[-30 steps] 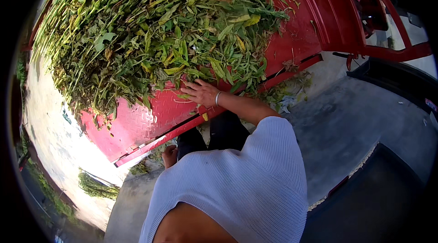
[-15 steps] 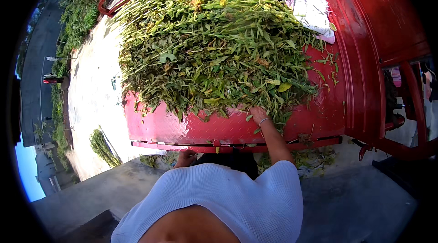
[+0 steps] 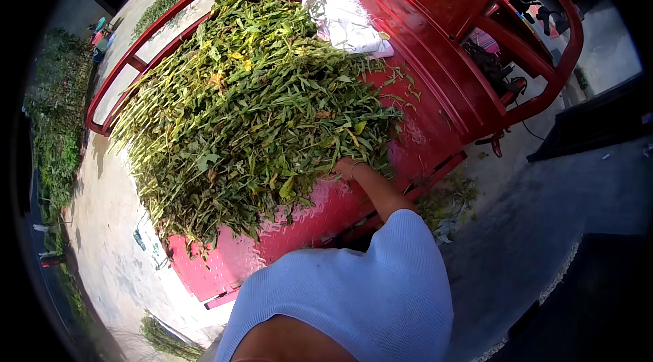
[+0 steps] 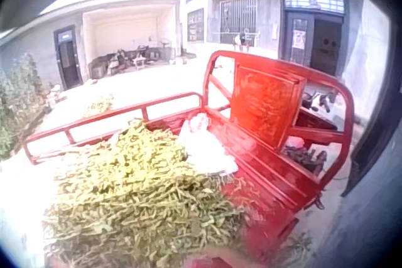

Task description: The person stands at the back of a red three-wheeled vehicle and sorts through a large pile of green leafy plants. They repeatedly pick up bunches of stems, separate them, and place them back onto the pile, occasionally discarding unwanted parts to the ground.

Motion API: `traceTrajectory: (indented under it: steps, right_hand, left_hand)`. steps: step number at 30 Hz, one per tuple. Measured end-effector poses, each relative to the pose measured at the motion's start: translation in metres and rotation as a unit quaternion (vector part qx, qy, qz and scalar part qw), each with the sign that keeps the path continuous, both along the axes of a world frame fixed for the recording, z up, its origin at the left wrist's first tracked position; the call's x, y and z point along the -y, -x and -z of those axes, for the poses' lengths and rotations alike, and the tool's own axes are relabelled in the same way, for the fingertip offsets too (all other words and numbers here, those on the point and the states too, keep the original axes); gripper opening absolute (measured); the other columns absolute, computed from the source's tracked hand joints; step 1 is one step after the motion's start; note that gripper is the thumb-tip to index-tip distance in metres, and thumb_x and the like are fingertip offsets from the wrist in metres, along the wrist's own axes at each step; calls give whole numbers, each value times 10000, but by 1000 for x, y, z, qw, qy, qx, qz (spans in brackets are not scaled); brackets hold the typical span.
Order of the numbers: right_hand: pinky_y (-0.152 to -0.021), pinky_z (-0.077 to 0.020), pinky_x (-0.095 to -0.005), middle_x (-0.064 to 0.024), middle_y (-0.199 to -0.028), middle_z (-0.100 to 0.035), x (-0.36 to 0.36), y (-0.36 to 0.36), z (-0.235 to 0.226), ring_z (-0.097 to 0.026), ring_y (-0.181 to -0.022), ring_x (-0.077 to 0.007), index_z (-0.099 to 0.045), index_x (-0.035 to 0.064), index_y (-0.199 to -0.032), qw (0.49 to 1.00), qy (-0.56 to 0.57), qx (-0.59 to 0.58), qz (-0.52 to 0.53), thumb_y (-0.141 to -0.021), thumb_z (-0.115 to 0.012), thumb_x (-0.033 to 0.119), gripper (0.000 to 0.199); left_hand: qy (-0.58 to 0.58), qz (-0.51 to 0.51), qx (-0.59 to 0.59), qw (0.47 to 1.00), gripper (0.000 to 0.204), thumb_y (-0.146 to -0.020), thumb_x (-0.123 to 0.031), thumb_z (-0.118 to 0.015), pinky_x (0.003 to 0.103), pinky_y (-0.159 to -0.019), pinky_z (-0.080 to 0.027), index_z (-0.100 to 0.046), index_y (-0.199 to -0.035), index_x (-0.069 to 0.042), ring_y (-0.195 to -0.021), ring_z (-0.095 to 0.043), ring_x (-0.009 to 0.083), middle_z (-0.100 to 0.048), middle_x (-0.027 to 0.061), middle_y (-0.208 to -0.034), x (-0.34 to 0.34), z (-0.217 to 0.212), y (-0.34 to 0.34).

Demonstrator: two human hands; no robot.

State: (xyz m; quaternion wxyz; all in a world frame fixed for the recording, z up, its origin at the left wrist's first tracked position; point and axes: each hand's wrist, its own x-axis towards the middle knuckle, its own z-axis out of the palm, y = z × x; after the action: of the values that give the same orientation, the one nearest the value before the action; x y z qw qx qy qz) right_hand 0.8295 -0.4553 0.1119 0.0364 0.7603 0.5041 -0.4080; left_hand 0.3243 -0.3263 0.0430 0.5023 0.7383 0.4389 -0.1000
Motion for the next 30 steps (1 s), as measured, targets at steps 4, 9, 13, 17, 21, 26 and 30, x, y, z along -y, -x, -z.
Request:
traceTrajectory:
  steps: [4, 9, 13, 17, 21, 26, 30]
  right_hand:
    - [-748, -505, -371, -108, -1019, -634, 59, 16, -33, -617, -878, -245, -656, 130, -1059, 961, -126, -96, 227, -823, -542, 81, 266]
    - [-673, -516, -343, -71, -875, -656, 191, 35, -14, -643, -740, -184, -662, 57, -974, 863, -358, 14, 357, -839, -550, 86, 178]
    - [-506, -472, -240, -64, -747, -648, 308, 13, -93, -618, -616, -108, -627, -18, -960, 536, -387, -25, 750, -862, -541, 97, 174]
    - [-470, -421, -205, -27, -650, -602, 444, -97, -150, -517, -500, -72, -598, 7, -779, 352, -535, 190, 745, -838, -590, 97, 108]
    - [-530, -442, -193, -30, -659, -612, 495, -251, -199, -548, -558, -72, -615, 23, -799, 489, -502, 327, 634, -828, -605, 109, 91]
    - [-660, -482, -265, -41, -802, -630, 465, -385, -153, -587, -724, -124, -607, 34, -881, 736, -471, 357, 330, -840, -600, 118, 93]
    - [-683, -479, -278, -49, -840, -624, 452, -421, -136, -584, -748, -135, -599, 29, -896, 799, -350, 357, 334, -845, -582, 107, 95]
  left_hand:
    - [37, 90, 66, 993, 194, -750, -147, -682, 301, -567, -498, -628, -859, 5, -613, -612, 154, -640, 90, -682, -30, 32, -45]
    - [86, 59, 144, 984, 189, -753, -157, -673, 302, -539, -489, -629, -847, 1, -583, -601, 145, -638, 89, -668, -50, 37, -101]
    - [-1, 81, 9, 997, 197, -742, -188, -685, 307, -530, -479, -636, -814, -11, -557, -584, 149, -642, 91, -663, -19, -6, -134]
    - [-74, 48, 75, 993, 214, -726, -213, -707, 333, -527, -481, -650, -775, -13, -550, -592, 164, -645, 105, -660, 22, 48, -121]
    - [-130, 51, 68, 988, 225, -707, -226, -729, 344, -540, -484, -659, -771, -22, -604, -619, 190, -647, 108, -677, 102, 75, -206]
    - [88, 33, 118, 989, 288, -721, -177, -717, 338, -587, -511, -625, -943, -17, -717, -650, 218, -643, 114, -806, 215, 4, -286]
    - [-71, 129, 54, 988, 296, -737, -150, -703, 323, -614, -529, -613, -973, 4, -743, -656, 221, -654, 116, -849, 252, -122, -377]
